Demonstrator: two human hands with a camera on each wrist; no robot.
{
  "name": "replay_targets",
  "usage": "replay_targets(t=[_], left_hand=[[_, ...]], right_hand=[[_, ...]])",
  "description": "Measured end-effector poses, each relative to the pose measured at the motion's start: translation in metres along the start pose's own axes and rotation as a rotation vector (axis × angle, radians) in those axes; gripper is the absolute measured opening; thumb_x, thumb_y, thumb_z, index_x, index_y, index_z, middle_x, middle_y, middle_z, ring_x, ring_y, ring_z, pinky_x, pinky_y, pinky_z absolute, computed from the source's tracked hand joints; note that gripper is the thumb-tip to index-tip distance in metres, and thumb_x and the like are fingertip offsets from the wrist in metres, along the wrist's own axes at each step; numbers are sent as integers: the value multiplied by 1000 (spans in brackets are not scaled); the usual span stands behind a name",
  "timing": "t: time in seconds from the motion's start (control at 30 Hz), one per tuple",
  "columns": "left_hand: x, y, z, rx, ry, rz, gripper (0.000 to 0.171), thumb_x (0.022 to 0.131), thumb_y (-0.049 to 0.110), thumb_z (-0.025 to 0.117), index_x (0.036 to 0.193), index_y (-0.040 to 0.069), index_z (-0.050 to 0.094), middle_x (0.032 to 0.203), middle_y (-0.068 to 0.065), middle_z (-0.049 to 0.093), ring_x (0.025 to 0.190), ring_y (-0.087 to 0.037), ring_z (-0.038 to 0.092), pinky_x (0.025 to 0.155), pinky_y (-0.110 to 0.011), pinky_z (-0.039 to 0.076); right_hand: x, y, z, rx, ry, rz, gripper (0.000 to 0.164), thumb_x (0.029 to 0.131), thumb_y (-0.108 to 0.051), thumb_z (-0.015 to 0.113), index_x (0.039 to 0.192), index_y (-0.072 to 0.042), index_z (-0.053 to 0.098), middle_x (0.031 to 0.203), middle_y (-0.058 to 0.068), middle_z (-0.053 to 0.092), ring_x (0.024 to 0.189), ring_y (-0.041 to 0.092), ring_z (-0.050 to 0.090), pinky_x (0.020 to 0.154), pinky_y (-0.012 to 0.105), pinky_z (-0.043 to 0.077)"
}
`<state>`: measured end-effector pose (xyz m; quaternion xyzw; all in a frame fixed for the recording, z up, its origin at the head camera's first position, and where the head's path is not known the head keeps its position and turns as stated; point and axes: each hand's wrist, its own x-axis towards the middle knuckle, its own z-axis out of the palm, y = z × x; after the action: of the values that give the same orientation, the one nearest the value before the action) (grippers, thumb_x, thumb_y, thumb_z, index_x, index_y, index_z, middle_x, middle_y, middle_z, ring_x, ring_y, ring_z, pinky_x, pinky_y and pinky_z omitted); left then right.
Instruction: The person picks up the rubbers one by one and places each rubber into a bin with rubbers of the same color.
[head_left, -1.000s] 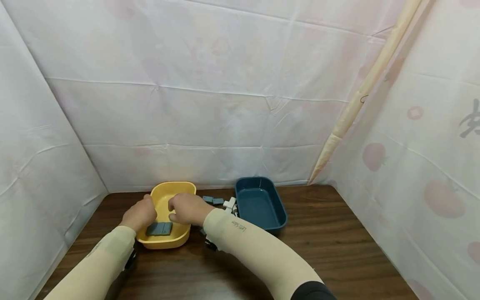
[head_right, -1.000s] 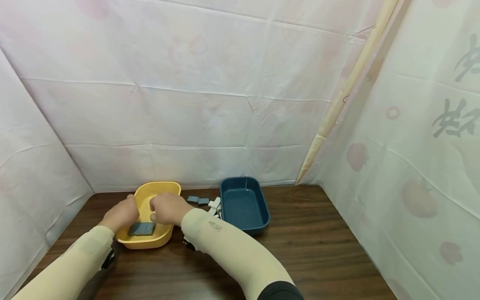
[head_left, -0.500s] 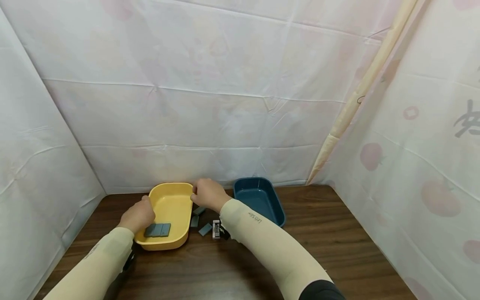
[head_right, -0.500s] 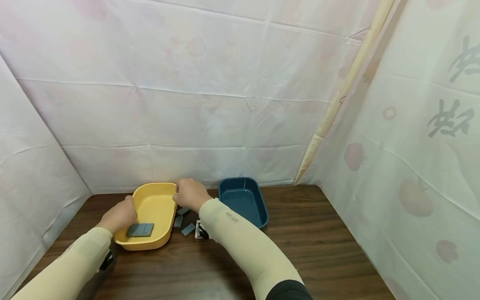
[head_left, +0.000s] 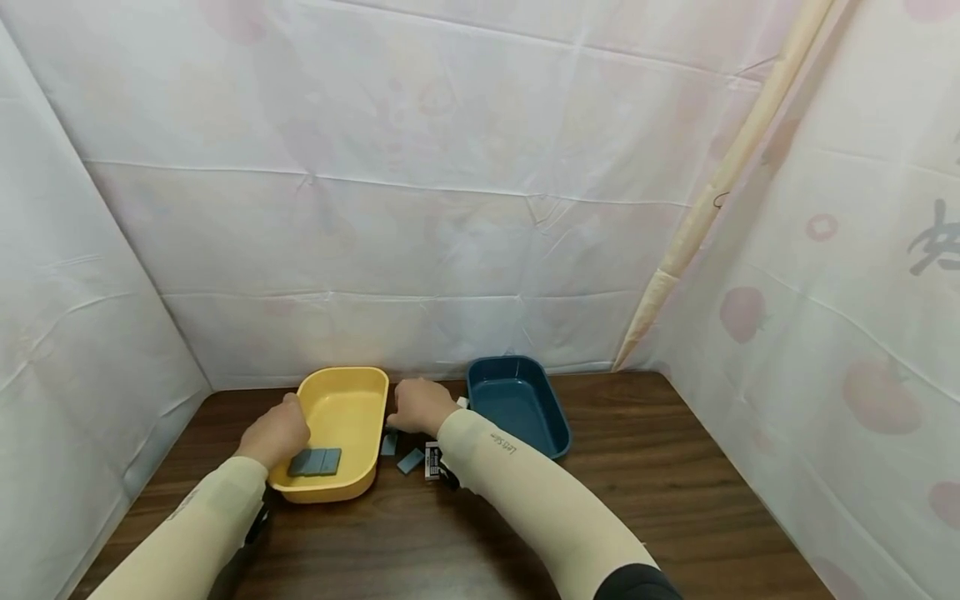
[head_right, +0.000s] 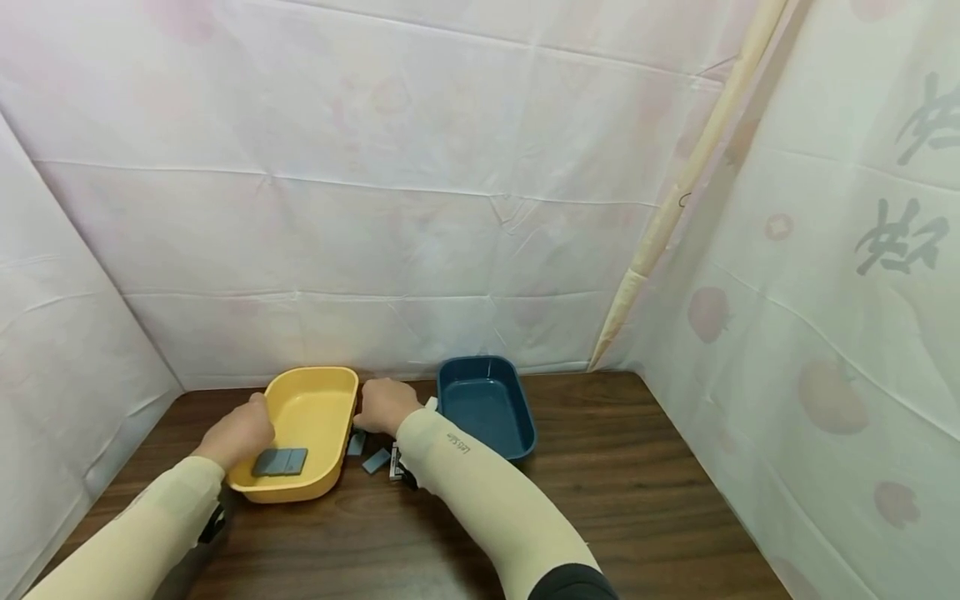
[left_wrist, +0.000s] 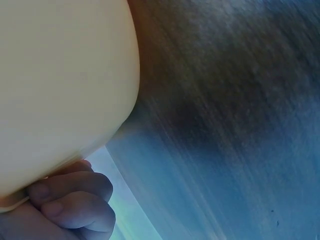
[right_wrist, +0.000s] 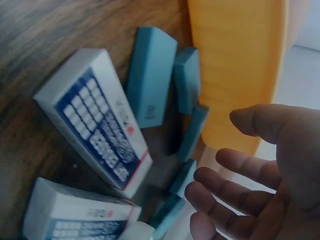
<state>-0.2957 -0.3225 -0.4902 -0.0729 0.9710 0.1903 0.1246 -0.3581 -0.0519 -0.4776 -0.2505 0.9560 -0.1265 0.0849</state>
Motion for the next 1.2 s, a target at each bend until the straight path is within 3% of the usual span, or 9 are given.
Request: replay_targets(t=[0.17,0.53,1.2], left_hand=[[1,-1,0,0,6,-7,58,112,6,44,155,-28,24,94,-20,70,77,-30,65,69,-42,53],[1,0,1,-6,6,-19,60,113,6,45,156,-27,23,98,-22,70,79,-30,65,70,-43,53],[0,1,2,-14,8,-15,61,112,5,44,157,-28,20,90,-18,68,76,-29,63,68,-42,51]], right_hand=[[1,-1,5,-7,-37,8,37,103,-44,84,78,-21,68,70,-4,61,61,14,57,56,30,47],[6,3,16,-40,15,-29,45,99,-37,84,66,-23,58,61,-7,49,56,13,50,52,29,40],[3,0,14,19,-7,-29,54,98,-31,86,60,-22,49,52,-7,34,48,13,39,49,28,35]])
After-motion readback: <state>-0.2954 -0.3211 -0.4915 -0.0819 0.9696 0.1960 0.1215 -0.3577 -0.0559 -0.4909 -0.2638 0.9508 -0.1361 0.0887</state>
